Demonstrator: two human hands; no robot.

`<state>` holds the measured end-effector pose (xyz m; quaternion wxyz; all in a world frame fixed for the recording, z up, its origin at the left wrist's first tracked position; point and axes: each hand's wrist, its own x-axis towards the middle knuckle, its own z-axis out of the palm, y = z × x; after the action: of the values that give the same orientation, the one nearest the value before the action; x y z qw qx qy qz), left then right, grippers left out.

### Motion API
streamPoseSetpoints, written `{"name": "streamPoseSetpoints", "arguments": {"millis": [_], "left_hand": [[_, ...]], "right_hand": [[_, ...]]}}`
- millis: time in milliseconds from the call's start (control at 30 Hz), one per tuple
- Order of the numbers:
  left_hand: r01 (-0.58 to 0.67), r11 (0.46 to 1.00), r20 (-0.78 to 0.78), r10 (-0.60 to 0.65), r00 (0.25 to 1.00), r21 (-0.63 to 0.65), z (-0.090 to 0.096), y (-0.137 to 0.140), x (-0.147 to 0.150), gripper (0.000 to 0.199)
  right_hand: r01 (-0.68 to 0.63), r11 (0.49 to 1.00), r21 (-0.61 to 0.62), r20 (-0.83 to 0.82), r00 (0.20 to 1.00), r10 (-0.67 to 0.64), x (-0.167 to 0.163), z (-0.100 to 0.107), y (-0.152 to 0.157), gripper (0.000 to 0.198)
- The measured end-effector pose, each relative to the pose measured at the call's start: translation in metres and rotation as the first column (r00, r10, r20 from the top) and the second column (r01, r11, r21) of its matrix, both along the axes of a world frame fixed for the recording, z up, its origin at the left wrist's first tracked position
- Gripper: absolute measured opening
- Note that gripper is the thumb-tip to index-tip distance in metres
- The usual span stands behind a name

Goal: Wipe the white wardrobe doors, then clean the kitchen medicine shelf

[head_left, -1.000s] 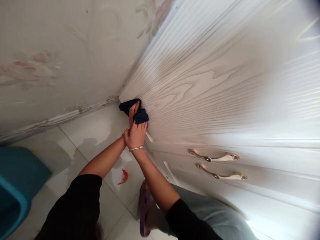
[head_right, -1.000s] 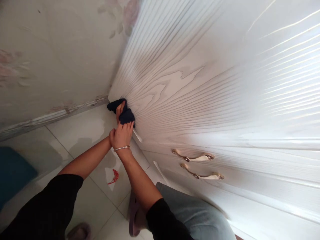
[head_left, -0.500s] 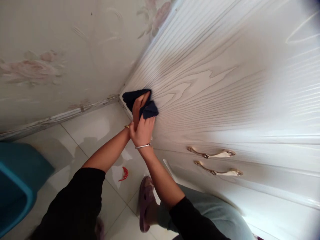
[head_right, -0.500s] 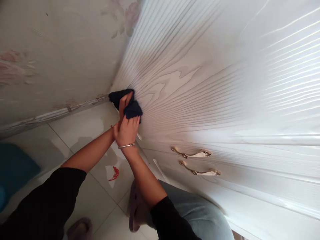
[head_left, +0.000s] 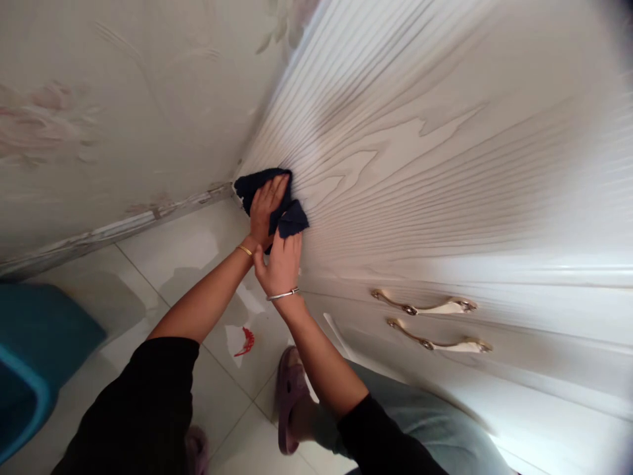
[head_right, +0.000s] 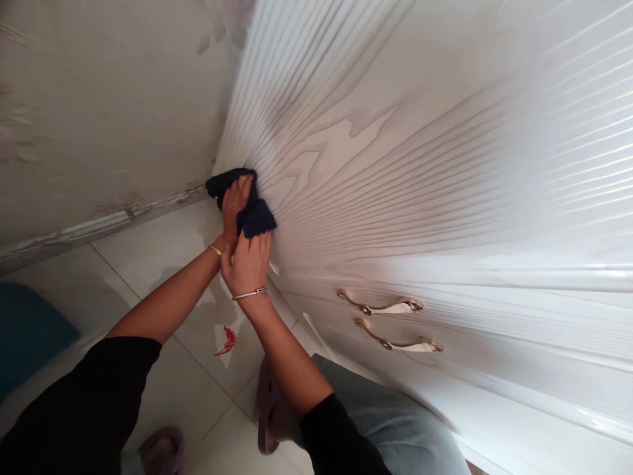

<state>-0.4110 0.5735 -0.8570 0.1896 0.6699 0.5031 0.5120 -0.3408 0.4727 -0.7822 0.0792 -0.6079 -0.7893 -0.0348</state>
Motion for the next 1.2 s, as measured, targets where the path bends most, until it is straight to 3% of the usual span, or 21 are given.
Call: {"name": "streamPoseSetpoints", "arguments": {"millis": [133, 367, 600, 800, 1033, 1200], "left_hand": [[-0.030, 0.999, 0.044, 0.032, 0.999, -0.042, -0.023, 0.003, 0.007, 0.060], [-0.086, 0.996, 0.021, 0.086, 0.996, 0.013, 0.007, 0.039, 0.014, 0.060], [0.010, 0.999, -0.046, -0.012, 0.999, -0.034, -0.025, 0.005, -0.012, 0.064], [-0.054, 0.998, -0.061, 0.056, 0.997, 0.036, -0.006, 0.025, -0.002, 0.064], [0.016, 1.000, -0.086, -0.017, 0.996, -0.006, -0.017, 0.015, -0.014, 0.076], [-0.028, 0.997, -0.075, 0.034, 0.997, 0.078, 0.001, 0.029, -0.008, 0.073]], "right_hand": [[-0.006, 0.996, -0.091, -0.011, 1.000, 0.005, -0.004, -0.011, -0.003, 0.062], [0.032, 0.999, 0.043, -0.007, 0.999, -0.031, -0.019, 0.018, 0.010, 0.072], [-0.013, 0.990, -0.141, -0.003, 1.000, 0.012, -0.007, -0.012, -0.003, 0.065], [-0.023, 1.000, -0.014, -0.040, 0.999, 0.022, -0.013, -0.004, 0.008, 0.070], [-0.040, 0.992, -0.121, -0.033, 0.999, 0.036, -0.008, -0.017, 0.004, 0.073], [-0.023, 0.999, 0.035, -0.055, 0.998, 0.025, -0.014, -0.001, 0.011, 0.077]]}}
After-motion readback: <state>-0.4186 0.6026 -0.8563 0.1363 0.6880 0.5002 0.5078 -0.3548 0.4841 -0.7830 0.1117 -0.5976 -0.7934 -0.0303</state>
